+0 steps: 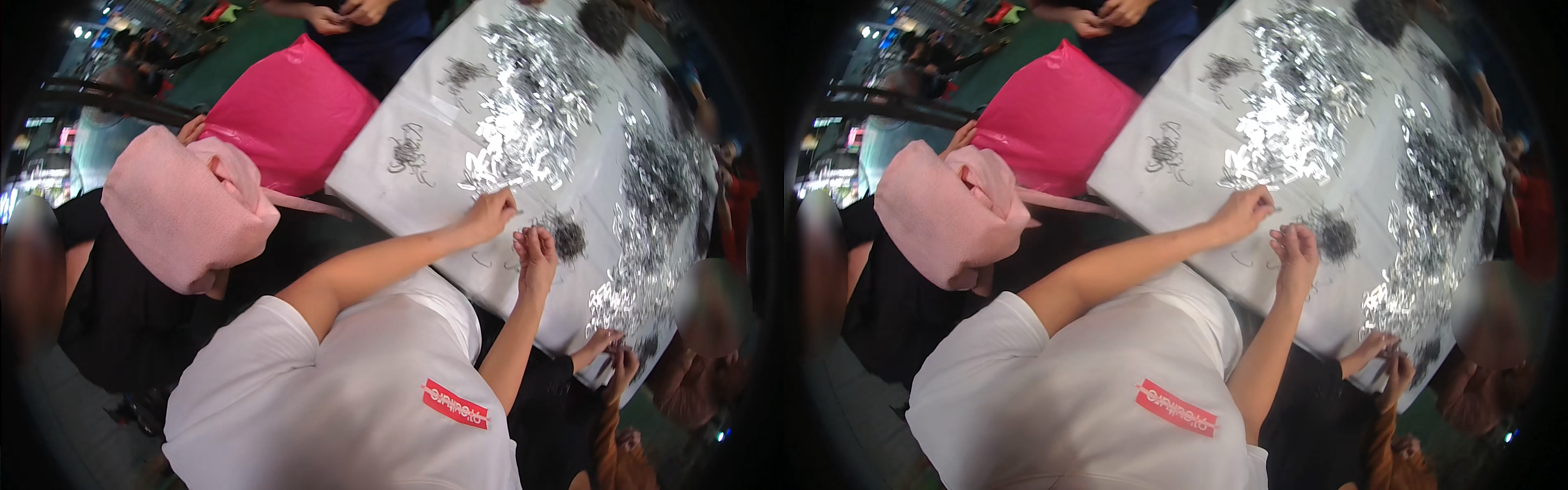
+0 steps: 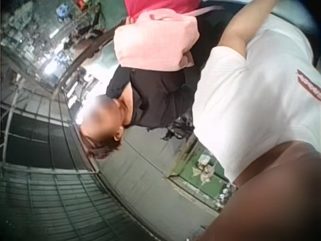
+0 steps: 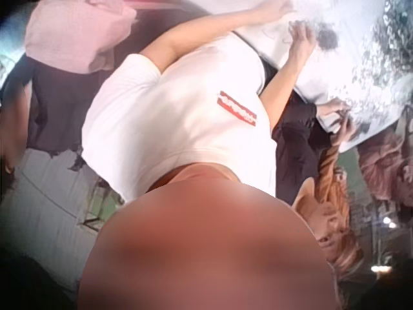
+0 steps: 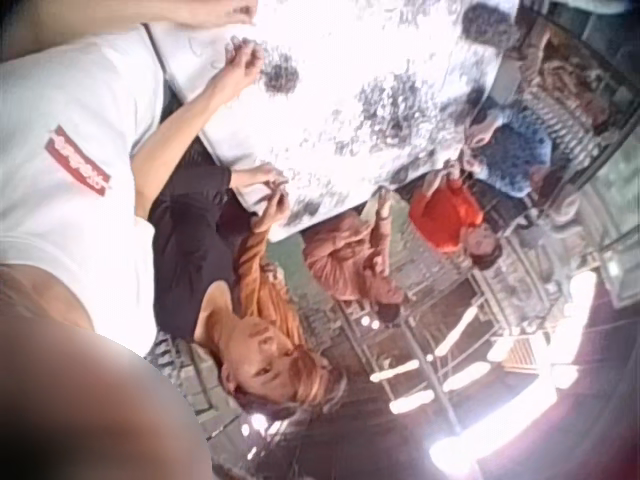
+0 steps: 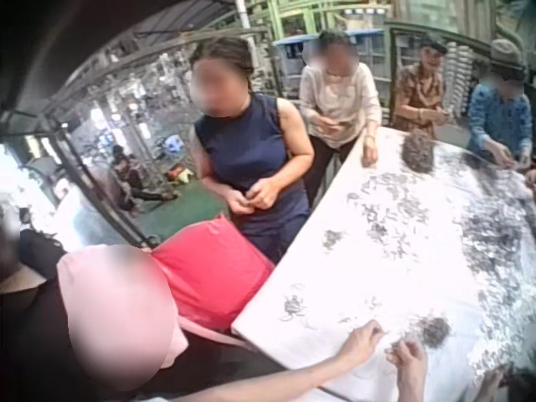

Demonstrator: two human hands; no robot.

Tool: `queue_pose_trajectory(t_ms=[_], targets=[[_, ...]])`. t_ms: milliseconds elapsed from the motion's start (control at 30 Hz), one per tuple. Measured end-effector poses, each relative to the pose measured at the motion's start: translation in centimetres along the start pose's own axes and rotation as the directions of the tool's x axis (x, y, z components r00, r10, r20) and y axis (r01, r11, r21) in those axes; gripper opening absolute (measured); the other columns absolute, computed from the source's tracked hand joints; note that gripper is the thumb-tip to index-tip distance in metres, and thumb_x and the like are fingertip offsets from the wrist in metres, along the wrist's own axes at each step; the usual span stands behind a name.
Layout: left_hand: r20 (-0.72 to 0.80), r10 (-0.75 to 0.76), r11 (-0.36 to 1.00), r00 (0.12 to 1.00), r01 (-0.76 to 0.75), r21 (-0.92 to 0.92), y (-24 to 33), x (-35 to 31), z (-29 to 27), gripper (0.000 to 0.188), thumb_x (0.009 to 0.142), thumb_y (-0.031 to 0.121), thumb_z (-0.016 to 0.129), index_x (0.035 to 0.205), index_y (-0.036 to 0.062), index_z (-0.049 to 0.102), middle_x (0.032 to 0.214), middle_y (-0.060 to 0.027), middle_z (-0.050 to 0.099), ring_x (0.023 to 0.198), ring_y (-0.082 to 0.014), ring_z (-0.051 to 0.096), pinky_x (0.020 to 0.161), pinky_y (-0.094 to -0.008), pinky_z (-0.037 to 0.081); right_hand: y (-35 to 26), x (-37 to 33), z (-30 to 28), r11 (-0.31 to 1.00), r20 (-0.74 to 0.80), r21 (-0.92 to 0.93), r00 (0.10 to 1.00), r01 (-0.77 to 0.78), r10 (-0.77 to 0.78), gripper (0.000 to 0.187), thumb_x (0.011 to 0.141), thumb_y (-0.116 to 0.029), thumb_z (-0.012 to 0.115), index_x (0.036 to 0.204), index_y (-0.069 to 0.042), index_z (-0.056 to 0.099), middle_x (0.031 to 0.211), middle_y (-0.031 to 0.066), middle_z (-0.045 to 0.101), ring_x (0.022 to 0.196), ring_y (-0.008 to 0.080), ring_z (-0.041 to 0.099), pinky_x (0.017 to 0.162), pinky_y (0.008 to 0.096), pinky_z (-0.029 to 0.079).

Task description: The person assembles small metal hooks and fasteners by hand at a table, then hangs the assembled chains onto a metal rack. They repeat this cycle of picking parts, linking them, and hanging the finished chains.

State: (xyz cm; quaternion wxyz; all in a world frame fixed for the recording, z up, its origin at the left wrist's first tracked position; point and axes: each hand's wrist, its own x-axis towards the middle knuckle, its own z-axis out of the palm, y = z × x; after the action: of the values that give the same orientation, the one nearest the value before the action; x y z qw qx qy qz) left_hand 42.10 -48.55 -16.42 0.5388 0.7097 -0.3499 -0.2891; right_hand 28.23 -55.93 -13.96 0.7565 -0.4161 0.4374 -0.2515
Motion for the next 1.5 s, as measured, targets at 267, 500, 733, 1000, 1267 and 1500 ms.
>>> queue_pose_trajectory(t_ms=[267, 500, 733, 1000, 1267, 1500], targets=[[0.099, -0.288, 0.844, 0.953, 0.301, -0.443, 2.4, -1.3, -3.1, 0.017, 0.088, 0.006, 0.061, 0.102, -0.0034, 0.064, 0.089, -0.0101, 0.068, 0.078, -0.013, 0.066, 0.065, -0.0261, 0.055, -1.6, 0.0, 3.9, 0.978, 0.043, -0.202, 0.998, 0.058, -0.05, 0.018, 0.088, -0.012, 0.065, 0.102, 0.0, 0.063, 0.095, 0.0063, 0.065, 0.087, 0.0152, 0.065, 0.069, 0.0235, 0.047], [0.001, -0.211, 0.852, 0.977, 0.184, -0.491, 3.3, -1.6, -4.9, 0.013, 0.083, 0.006, 0.067, 0.092, -0.0032, 0.066, 0.081, -0.0091, 0.069, 0.072, -0.0114, 0.067, 0.062, -0.0242, 0.054, -1.8, -0.3, 6.2, 0.996, 0.045, -0.074, 0.998, 0.057, -0.054, 0.015, 0.089, -0.011, 0.065, 0.099, 0.0, 0.064, 0.099, 0.0068, 0.067, 0.09, 0.0122, 0.062, 0.073, 0.0236, 0.047], [0.029, -0.194, 0.945, 0.981, 0.195, -0.262, 4.0, -1.8, -4.7, 0.01, 0.083, 0.004, 0.067, 0.092, -0.0014, 0.067, 0.086, -0.0091, 0.07, 0.075, -0.0125, 0.067, 0.067, -0.0258, 0.054, -2.1, -1.0, 6.9, 0.985, -0.068, -0.162, 0.995, 0.057, -0.069, 0.012, 0.089, -0.013, 0.065, 0.095, -0.003, 0.063, 0.094, 0.0042, 0.067, 0.086, 0.0117, 0.061, 0.075, 0.0261, 0.047], [-0.01, 0.086, 0.97, 0.996, -0.082, 0.229, 0.3, 1.7, -3.7, 0.011, 0.083, 0.011, 0.067, 0.091, 0.0044, 0.07, 0.088, -0.0075, 0.068, 0.077, -0.0197, 0.064, 0.069, -0.0315, 0.051, -0.8, -0.3, 2.7, 0.98, -0.185, -0.058, 0.963, 0.19, -0.197, 0.01, 0.088, -0.007, 0.064, 0.095, -0.001, 0.06, 0.092, 0.0053, 0.065, 0.085, 0.0117, 0.06, 0.079, 0.0245, 0.046], [0.123, 0.381, 0.682, 0.916, -0.368, 0.632, -2.3, 8.2, 1.3, 0.012, 0.08, 0.019, 0.068, 0.087, 0.0093, 0.065, 0.087, -0.0032, 0.059, 0.091, -0.0239, 0.054, 0.076, -0.0381, 0.041, -1.1, 0.2, -0.4, 0.983, -0.274, -0.02, 0.945, 0.181, -0.18, 0.008, 0.086, -0.006, 0.068, 0.091, -0.002, 0.062, 0.086, 0.0015, 0.063, 0.082, 0.0089, 0.058, 0.075, 0.0218, 0.044], [0.421, 0.372, 0.273, 0.827, -0.532, 0.802, -2.8, 10.0, 2.8, 0.012, 0.08, 0.011, 0.057, 0.092, 0.0095, 0.056, 0.089, -0.0037, 0.056, 0.092, -0.0205, 0.052, 0.078, -0.0358, 0.038, -0.3, -0.2, -0.3, 0.975, -0.246, -0.18, 0.953, 0.134, -0.176, 0.008, 0.085, -0.006, 0.068, 0.089, -0.002, 0.063, 0.083, 0.0002, 0.064, 0.077, 0.0075, 0.058, 0.07, 0.0208, 0.045]])
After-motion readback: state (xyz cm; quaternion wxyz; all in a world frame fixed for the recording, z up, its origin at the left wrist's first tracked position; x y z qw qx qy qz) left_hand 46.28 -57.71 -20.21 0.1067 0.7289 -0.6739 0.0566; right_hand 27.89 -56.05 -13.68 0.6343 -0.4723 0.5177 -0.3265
